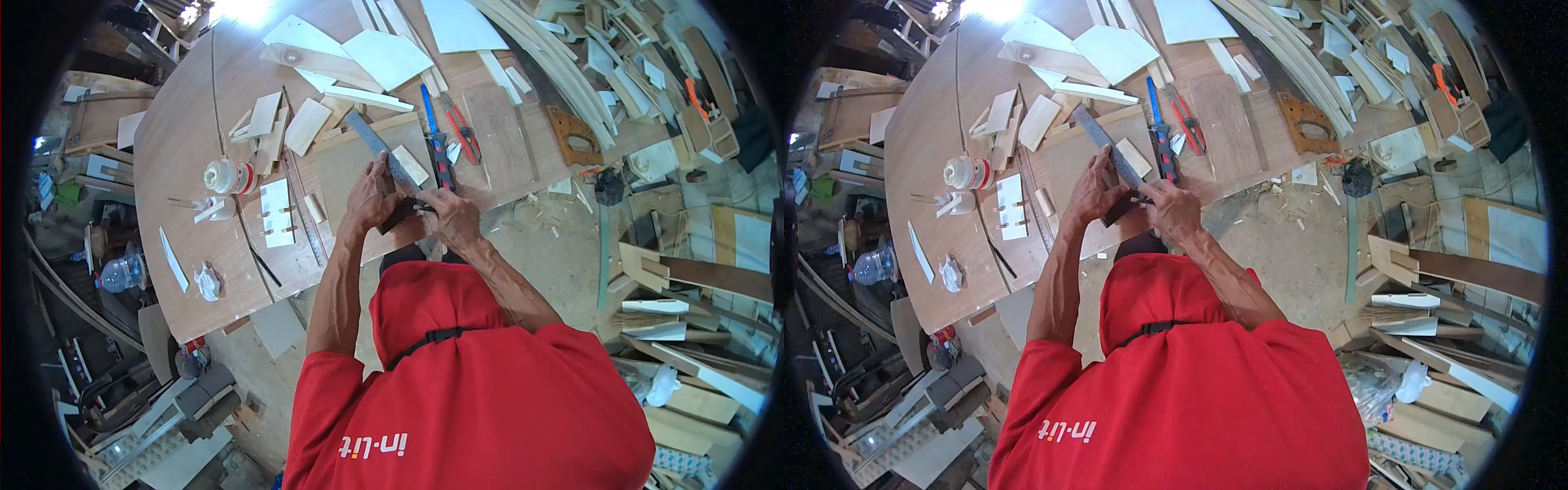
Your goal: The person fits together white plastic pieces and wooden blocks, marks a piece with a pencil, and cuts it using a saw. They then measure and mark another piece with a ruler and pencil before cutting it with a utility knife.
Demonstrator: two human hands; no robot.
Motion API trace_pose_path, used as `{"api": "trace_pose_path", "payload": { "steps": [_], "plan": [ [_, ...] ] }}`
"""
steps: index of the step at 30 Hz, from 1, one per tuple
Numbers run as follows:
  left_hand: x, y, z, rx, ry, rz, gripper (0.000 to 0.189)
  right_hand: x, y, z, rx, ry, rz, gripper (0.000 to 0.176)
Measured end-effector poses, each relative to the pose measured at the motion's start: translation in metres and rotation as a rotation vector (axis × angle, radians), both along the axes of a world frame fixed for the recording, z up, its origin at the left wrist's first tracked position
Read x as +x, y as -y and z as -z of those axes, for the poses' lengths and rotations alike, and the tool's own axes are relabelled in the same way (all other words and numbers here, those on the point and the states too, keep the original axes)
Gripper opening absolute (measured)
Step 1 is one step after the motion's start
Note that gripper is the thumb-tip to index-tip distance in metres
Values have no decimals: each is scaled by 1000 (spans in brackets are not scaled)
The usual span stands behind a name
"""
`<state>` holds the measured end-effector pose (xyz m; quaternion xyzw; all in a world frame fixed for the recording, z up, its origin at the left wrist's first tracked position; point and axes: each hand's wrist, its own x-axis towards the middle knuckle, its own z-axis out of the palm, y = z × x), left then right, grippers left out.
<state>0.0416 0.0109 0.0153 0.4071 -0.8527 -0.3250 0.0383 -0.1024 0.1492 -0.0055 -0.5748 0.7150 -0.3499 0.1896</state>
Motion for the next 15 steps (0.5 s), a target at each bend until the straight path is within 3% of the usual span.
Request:
{"api": "trace_pose_path", "payload": {
  "steps": [5, 15],
  "plan": [
    [2, 0, 9, -81, -3, 30, 90, -5, 3, 6, 51, -87, -44, 30],
    [0, -2, -1, 182, 3, -103, 100, -13, 6, 14, -2, -60, -90, 26]
  ]
}}
